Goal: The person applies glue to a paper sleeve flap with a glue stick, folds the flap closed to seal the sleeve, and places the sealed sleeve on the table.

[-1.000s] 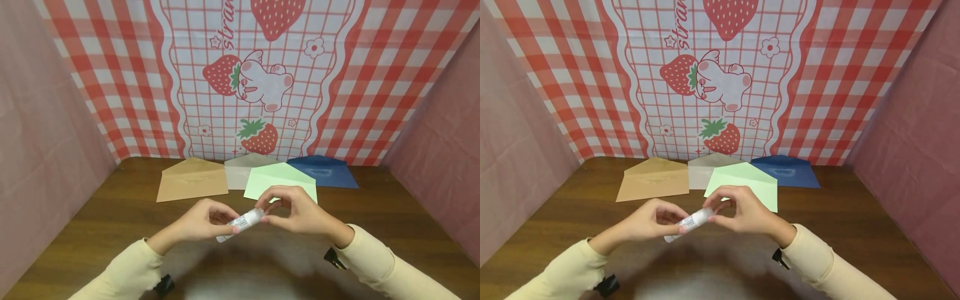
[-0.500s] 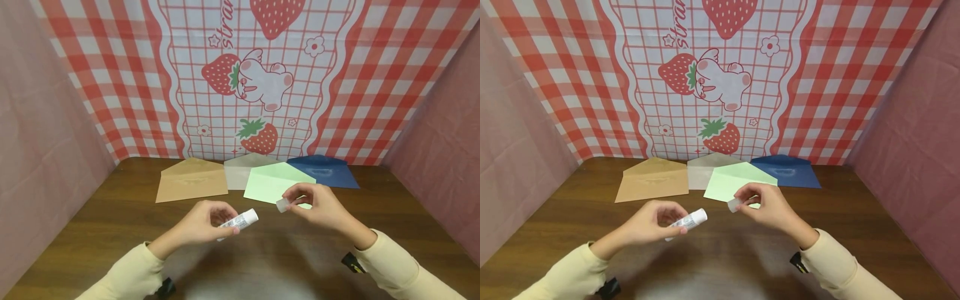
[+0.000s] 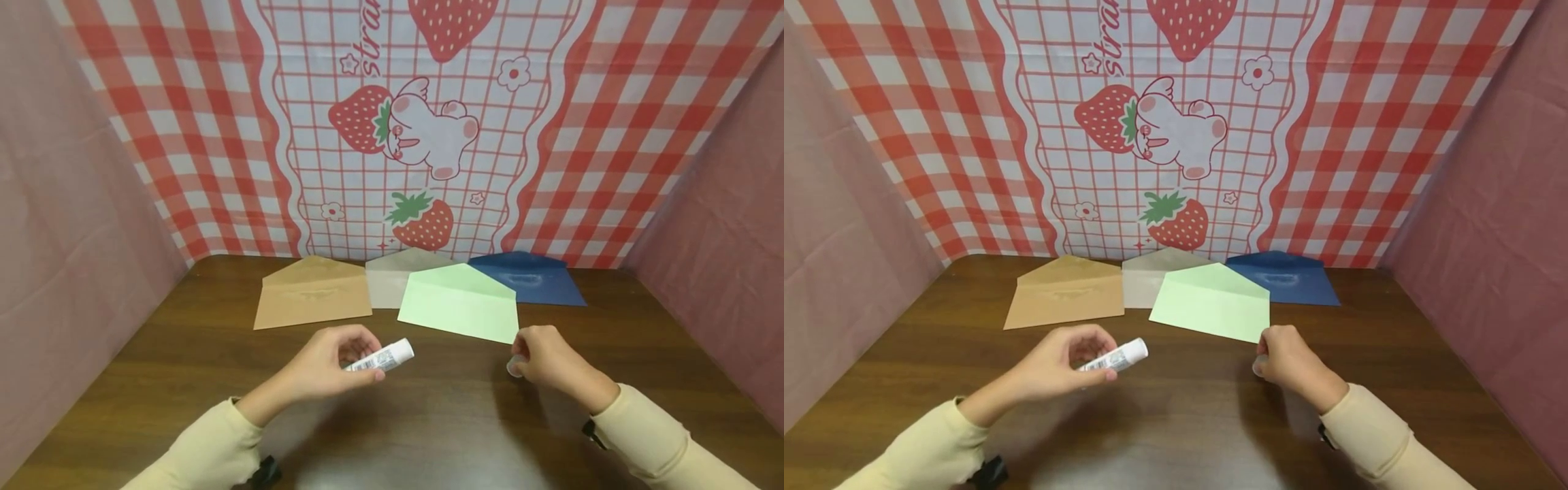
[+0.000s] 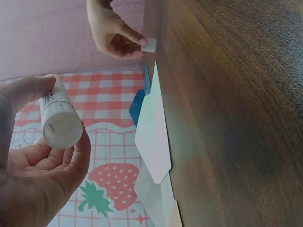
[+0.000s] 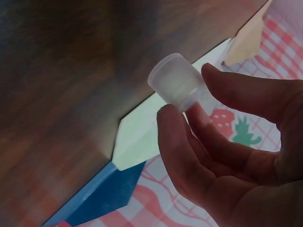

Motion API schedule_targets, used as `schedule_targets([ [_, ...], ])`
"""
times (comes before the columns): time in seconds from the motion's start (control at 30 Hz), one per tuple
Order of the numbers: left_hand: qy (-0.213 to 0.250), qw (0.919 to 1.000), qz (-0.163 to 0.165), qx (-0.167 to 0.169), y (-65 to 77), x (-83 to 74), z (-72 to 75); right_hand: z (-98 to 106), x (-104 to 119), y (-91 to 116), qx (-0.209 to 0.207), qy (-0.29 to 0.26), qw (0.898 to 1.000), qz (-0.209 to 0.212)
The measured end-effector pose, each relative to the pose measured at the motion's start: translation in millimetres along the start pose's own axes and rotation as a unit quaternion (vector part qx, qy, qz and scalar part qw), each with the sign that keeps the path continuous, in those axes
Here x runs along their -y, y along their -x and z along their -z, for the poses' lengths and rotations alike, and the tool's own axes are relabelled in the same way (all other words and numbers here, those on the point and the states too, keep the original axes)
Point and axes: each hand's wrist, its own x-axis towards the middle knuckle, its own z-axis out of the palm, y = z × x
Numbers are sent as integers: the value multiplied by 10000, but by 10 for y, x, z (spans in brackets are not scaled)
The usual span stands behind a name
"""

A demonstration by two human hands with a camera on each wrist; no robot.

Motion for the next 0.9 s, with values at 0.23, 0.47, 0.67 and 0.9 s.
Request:
schedule_targets([
  [0.23,-39,10000,-27,-19,29,13,11,-61,-104,17,207,86,9997,6],
  [0.47,-124,9999,-73,6,31,7,9,25,52,17,197,285,9994,4],
  [0.67,-304,9995,-65,84,9,-20,-3,97,549,-19,-1040,-135,9820,1570],
  [0.9,-368,9988,-123,294,-48,-52,-34,68,1132,-17,-1462,-756,9291,3313],
])
